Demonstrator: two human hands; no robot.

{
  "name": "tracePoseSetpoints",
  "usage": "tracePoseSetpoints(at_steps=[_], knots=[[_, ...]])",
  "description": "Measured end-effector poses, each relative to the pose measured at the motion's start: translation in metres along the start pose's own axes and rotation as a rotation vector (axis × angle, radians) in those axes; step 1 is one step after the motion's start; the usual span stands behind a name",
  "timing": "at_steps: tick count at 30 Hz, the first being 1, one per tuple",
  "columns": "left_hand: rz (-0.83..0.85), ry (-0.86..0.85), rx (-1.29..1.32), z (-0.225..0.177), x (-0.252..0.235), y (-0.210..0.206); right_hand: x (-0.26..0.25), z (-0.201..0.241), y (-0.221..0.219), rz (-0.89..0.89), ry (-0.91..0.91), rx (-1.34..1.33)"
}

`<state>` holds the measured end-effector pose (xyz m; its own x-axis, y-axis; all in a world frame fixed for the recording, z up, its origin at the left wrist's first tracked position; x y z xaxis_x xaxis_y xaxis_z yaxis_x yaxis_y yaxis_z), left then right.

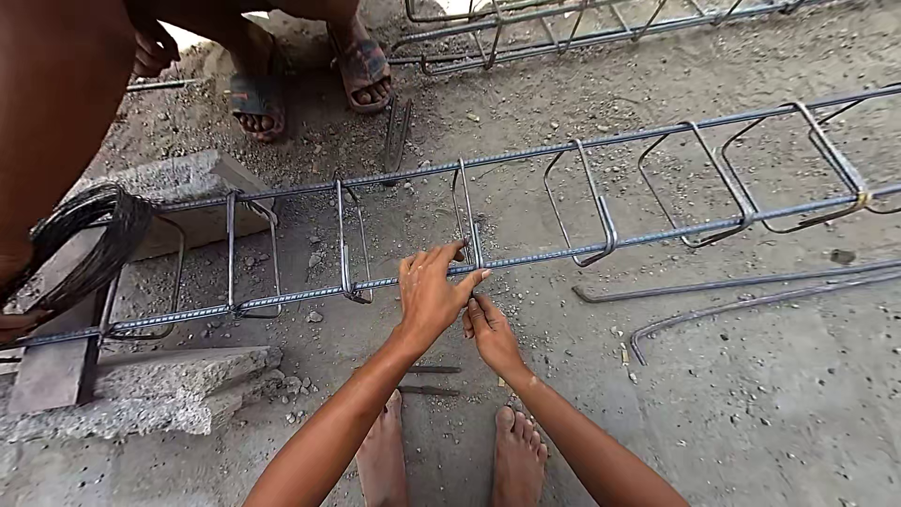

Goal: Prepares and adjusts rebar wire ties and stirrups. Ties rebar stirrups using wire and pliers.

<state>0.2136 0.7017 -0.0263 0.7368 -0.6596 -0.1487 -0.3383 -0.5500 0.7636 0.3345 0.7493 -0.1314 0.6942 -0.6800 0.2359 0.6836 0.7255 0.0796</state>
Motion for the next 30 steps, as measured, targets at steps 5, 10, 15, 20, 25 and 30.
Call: tracePoseSetpoints(at_steps=[5, 10, 15, 20, 25, 30], knots=[[-0.109, 0.035, 0.047, 0.002, 0.002, -0.002, -0.007, -0.001, -0.001, -0.013, 0.01, -0.035], [-0.151, 0.006, 0.076, -0.001, 0.005, -0.003, -0.011, -0.001, -0.001, -0.011, 0.006, -0.033], [-0.141, -0.034, 0.067, -0.003, 0.006, -0.006, -0.012, -0.005, 0.0, -0.009, -0.006, -0.034], [-0.112, -0.036, 0.056, -0.003, 0.004, -0.01, -0.014, -0.007, 0.0, -0.03, -0.034, -0.052], [-0.116, -0.059, 0.06, -0.004, 0.004, -0.011, -0.017, -0.007, 0.0, -0.023, -0.057, -0.091], [-0.145, -0.096, 0.05, -0.005, 0.007, -0.01, -0.017, -0.008, -0.002, -0.023, -0.066, -0.097]])
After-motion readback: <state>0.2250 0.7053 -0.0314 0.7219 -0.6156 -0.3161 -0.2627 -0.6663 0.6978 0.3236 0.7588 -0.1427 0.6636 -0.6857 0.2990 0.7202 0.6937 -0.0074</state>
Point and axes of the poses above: each hand's wrist, its own x-axis away from the middle knuckle, its own y-axis out of the back of the hand, z = x × y, the point moved 10 cm from there along -x, towards the middle knuckle, and after that the axes turned 9 degrees about -z, right-handed, at the moved point
